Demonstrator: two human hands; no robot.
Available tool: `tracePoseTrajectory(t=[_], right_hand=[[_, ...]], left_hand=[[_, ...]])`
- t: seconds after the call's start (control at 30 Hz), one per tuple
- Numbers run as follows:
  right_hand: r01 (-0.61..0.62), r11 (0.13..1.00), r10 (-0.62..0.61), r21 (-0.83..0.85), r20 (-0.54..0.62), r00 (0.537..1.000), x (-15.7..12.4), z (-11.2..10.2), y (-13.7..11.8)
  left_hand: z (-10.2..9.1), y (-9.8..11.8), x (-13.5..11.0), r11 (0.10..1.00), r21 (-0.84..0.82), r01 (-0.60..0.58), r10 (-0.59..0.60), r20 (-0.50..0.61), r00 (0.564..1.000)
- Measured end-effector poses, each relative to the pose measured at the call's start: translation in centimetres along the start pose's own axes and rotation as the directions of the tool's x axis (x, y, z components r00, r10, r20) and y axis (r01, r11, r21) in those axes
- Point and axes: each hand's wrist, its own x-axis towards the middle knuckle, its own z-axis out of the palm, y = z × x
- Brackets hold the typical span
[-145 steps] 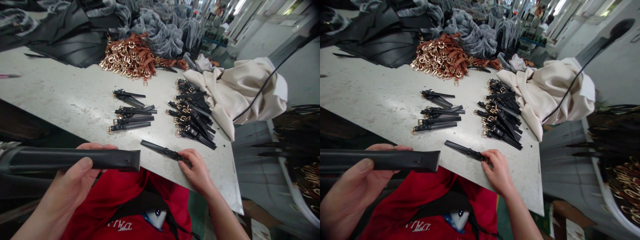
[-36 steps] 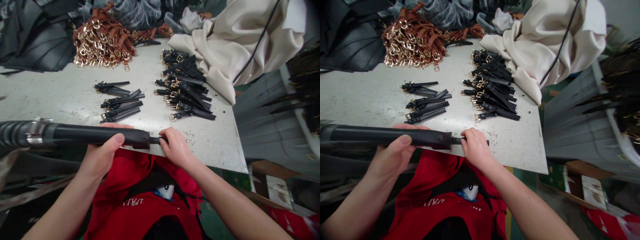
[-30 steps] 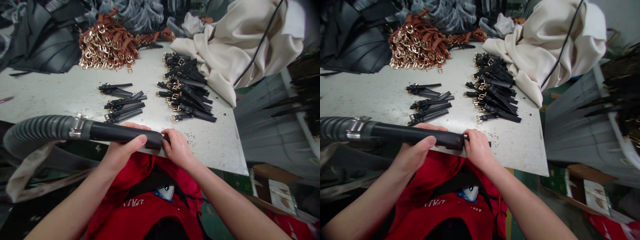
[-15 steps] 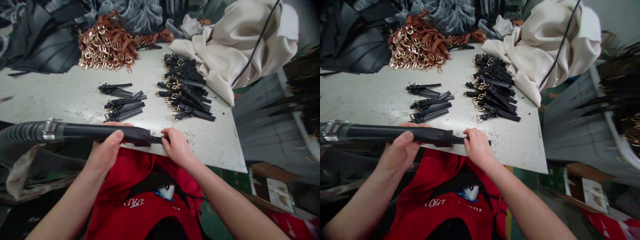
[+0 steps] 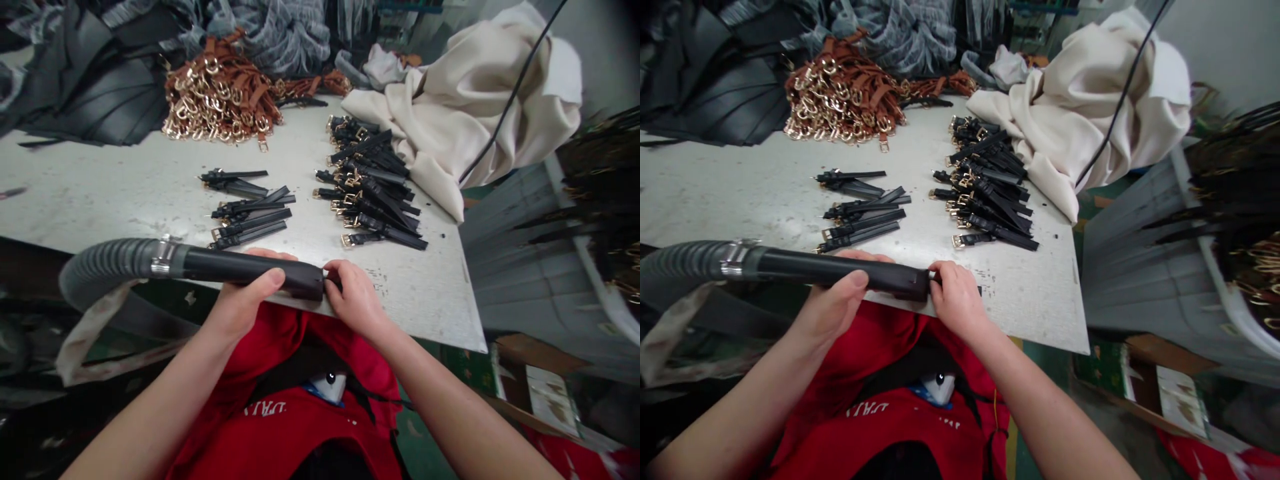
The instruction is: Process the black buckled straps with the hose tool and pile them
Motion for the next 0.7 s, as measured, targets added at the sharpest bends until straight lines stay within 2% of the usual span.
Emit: tracePoseTrajectory(t=[0.1, 0.23, 0.37, 0.53, 0.7], right_hand=[[0.022, 1.0, -0.022, 0.002, 0.016, 1.0, 0.0, -0.1, 0.2], [0.113, 0.992, -0.114, -0.059, -0.004, 0.993, -0.2, -0.6, -0.3], [0.163, 0.975, -0.166, -0.149, -0.009, 0.986, -0.2, -0.8, -2.0], [0.08, 0.982, -0.07, -0.171, 0.063, 0.996, 0.7, 0.5, -3.4], [0.003, 0.992, 0.0, -0.125, 0.028, 1.0, 0.8, 1.3, -3.1]], left_hand=[[-1.7, 0.9, -0.4, 0.998, -0.064, 0.014, -0.022, -0.122, 0.992], [-4.0, 3.0, -2.4, 0.997, -0.015, -0.073, 0.068, -0.217, 0.974], [-3.7, 3.7, -4.3, 0.994, -0.014, -0.108, 0.101, -0.262, 0.96], [-3.5, 3.3, -4.7, 0.995, -0.053, -0.085, 0.071, -0.235, 0.969], [-4.2, 3.3, -5.1, 0.997, -0.015, -0.075, 0.07, -0.234, 0.97]])
